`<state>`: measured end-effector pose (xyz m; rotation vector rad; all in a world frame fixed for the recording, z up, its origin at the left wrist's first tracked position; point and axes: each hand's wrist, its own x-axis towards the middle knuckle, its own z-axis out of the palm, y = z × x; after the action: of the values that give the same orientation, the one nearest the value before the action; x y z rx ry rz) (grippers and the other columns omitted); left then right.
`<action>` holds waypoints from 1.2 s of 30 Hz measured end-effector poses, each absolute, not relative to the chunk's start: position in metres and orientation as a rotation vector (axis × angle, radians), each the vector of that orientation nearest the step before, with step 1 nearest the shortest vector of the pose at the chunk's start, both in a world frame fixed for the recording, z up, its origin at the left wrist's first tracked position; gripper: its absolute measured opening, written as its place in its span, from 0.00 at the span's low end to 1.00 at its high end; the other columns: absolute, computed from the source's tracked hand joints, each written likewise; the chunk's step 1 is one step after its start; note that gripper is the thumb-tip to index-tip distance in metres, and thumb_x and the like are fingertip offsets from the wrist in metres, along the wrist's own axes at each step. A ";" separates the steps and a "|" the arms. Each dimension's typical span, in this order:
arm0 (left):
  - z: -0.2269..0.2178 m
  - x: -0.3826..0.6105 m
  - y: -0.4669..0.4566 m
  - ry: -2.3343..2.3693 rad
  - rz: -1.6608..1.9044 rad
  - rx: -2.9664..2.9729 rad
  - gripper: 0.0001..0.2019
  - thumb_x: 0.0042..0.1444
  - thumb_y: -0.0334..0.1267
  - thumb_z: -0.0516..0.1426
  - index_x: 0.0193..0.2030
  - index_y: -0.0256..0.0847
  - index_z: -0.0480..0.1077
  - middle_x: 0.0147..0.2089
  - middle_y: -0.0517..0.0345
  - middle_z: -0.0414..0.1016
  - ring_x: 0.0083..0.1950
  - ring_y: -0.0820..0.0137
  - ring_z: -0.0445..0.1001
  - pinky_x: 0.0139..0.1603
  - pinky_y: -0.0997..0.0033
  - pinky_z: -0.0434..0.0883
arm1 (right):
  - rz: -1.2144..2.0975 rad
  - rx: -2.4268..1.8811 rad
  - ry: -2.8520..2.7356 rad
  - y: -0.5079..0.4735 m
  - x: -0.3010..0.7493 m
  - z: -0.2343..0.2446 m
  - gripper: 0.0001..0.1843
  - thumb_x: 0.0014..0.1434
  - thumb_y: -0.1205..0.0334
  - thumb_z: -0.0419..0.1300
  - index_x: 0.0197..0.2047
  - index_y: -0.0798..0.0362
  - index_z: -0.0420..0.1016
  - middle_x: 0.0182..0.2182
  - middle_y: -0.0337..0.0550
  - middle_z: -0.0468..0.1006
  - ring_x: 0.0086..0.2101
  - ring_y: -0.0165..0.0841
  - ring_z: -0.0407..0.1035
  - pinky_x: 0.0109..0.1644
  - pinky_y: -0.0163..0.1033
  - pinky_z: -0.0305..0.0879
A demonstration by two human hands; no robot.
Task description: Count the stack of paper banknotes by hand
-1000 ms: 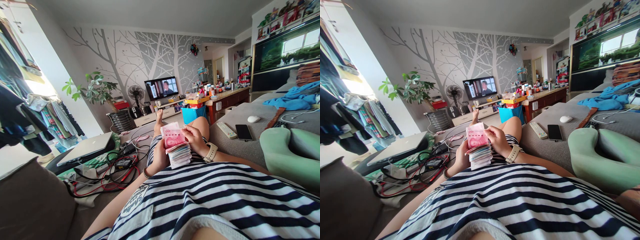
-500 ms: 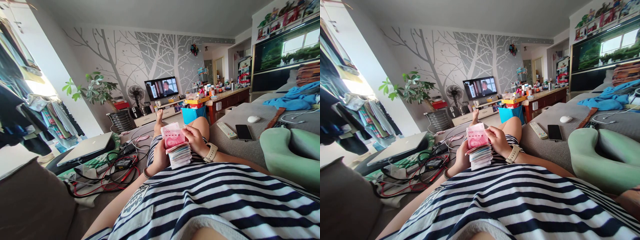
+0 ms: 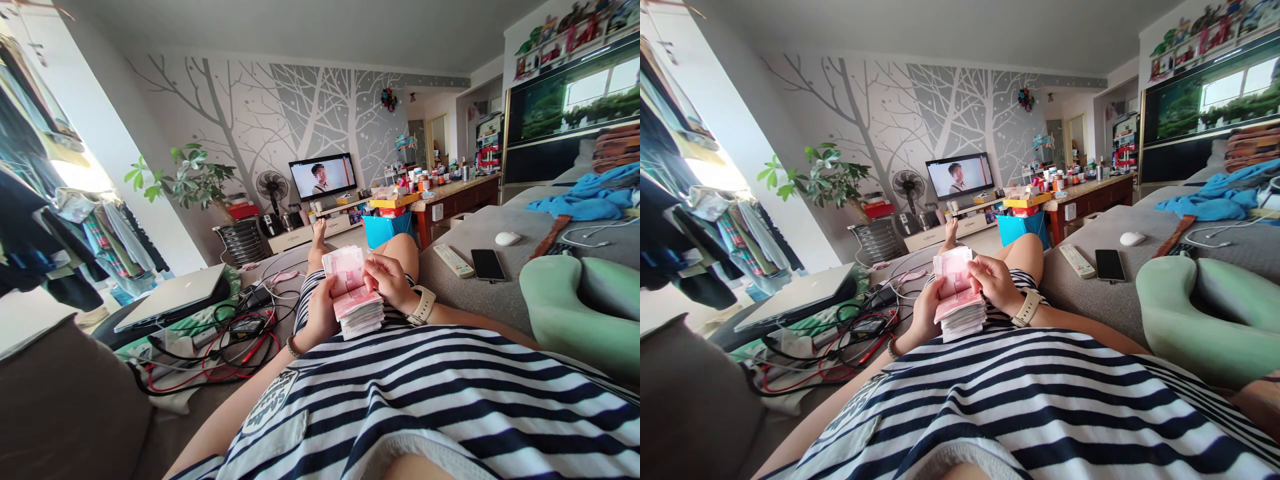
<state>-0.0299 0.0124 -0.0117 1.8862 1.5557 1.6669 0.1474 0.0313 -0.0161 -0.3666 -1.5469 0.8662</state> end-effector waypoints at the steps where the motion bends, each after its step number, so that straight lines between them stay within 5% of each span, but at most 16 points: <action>1: -0.010 -0.029 0.011 1.548 1.652 1.837 0.08 0.56 0.41 0.55 0.28 0.46 0.73 0.34 0.54 0.81 0.43 0.55 0.80 0.52 0.54 0.79 | 0.840 -0.386 -1.525 0.033 0.147 -0.015 0.32 0.62 0.27 0.62 0.27 0.49 0.69 0.17 0.34 0.67 0.21 0.30 0.59 0.30 0.39 0.55; 6: -0.008 -0.019 0.006 1.395 1.589 1.513 0.13 0.61 0.45 0.54 0.28 0.45 0.72 0.32 0.51 0.80 0.40 0.55 0.80 0.47 0.53 0.81 | 0.757 -0.536 -1.422 0.043 0.146 -0.015 0.32 0.53 0.30 0.70 0.24 0.49 0.64 0.19 0.33 0.64 0.24 0.30 0.57 0.31 0.39 0.54; 11: -0.015 -0.012 0.011 1.232 1.557 1.445 0.14 0.65 0.46 0.51 0.38 0.43 0.75 0.31 0.51 0.81 0.37 0.56 0.81 0.42 0.53 0.82 | 0.732 -0.599 -1.441 0.050 0.145 -0.019 0.33 0.57 0.30 0.65 0.23 0.48 0.61 0.19 0.33 0.61 0.26 0.31 0.56 0.32 0.39 0.52; 14: -0.012 -0.017 0.006 1.446 1.528 1.619 0.15 0.66 0.44 0.48 0.34 0.43 0.73 0.33 0.50 0.81 0.39 0.58 0.80 0.43 0.57 0.79 | 0.673 -0.564 -1.451 0.048 0.145 -0.020 0.31 0.61 0.32 0.63 0.24 0.48 0.61 0.21 0.34 0.60 0.27 0.32 0.56 0.33 0.39 0.52; 18: -0.006 -0.029 -0.003 1.699 1.443 1.901 0.04 0.56 0.39 0.56 0.32 0.43 0.70 0.37 0.52 0.81 0.44 0.59 0.78 0.48 0.63 0.73 | 0.678 -0.501 -1.470 0.041 0.146 -0.017 0.29 0.62 0.35 0.62 0.25 0.48 0.60 0.22 0.34 0.59 0.27 0.31 0.54 0.33 0.39 0.52; 26: -0.009 -0.033 0.001 1.799 1.308 2.061 0.09 0.52 0.45 0.53 0.34 0.44 0.67 0.40 0.48 0.83 0.41 0.60 0.74 0.46 0.62 0.71 | 0.765 -0.457 -1.477 0.034 0.147 -0.013 0.28 0.62 0.35 0.64 0.26 0.49 0.63 0.24 0.35 0.61 0.28 0.32 0.55 0.33 0.39 0.52; 36: -0.008 -0.032 0.001 1.805 1.311 2.046 0.06 0.57 0.41 0.52 0.32 0.44 0.67 0.39 0.51 0.82 0.40 0.61 0.75 0.44 0.65 0.70 | 0.773 -0.467 -1.477 0.036 0.148 -0.014 0.28 0.61 0.36 0.64 0.26 0.49 0.63 0.24 0.35 0.61 0.28 0.32 0.55 0.32 0.39 0.51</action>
<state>-0.0316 0.0009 -0.0075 2.0457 1.8050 1.3112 0.1477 0.0356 -0.0137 -0.4672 -1.4765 0.7729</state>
